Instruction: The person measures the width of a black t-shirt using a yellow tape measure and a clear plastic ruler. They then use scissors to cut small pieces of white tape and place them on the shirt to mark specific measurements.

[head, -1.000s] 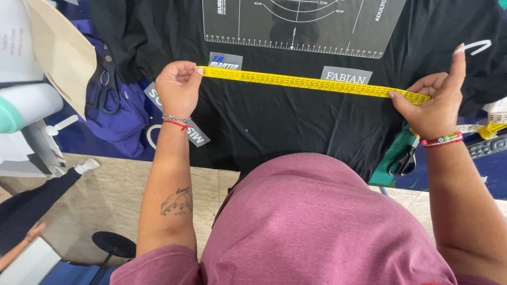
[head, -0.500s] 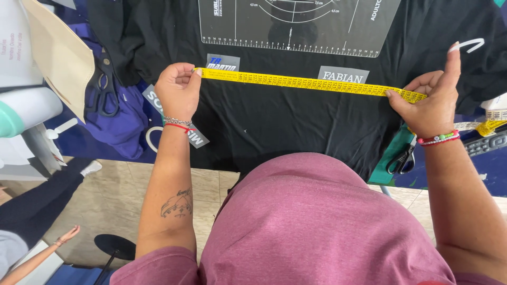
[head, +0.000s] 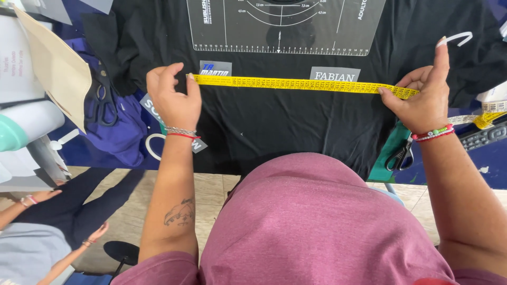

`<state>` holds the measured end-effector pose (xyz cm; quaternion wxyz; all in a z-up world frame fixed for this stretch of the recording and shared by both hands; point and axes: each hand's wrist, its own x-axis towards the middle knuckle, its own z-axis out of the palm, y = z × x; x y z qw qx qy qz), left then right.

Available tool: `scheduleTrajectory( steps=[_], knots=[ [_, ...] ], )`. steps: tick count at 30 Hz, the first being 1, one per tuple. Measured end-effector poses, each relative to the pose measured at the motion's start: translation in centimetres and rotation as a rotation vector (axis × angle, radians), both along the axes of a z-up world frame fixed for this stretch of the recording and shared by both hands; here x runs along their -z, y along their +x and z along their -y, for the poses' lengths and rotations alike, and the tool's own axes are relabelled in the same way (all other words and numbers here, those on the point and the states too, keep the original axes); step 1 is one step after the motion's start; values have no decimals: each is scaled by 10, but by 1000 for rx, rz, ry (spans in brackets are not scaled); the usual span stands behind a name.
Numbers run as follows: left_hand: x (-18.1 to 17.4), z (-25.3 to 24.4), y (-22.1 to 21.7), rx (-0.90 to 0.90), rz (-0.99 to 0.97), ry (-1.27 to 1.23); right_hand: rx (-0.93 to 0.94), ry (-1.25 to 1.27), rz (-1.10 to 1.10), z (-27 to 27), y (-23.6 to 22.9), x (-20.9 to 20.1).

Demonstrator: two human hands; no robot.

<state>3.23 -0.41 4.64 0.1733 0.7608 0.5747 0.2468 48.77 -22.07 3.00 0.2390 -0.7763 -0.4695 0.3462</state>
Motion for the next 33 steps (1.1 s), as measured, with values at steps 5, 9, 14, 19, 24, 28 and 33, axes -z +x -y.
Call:
scheduleTrajectory(
  steps=[5,9,14,19,24,28,33],
  knots=[
    [-25,8,77,359,37,55,-29,21,20,-1,0,-2],
    [-2,30,131,620,-3,-187,-24,17,13,0,1,0],
    [5,32,169,734,-31,-293,-32,12,16,-1,0,-1],
    [11,36,182,772,-31,-278,-31,7,22,2,3,3],
    [16,39,186,718,-46,-239,-48,9,62,1,3,4],
    [17,38,186,703,-74,-242,-52,15,54,2,3,5],
    [19,39,185,687,-69,-263,-33,20,50,4,4,8]
  ],
)
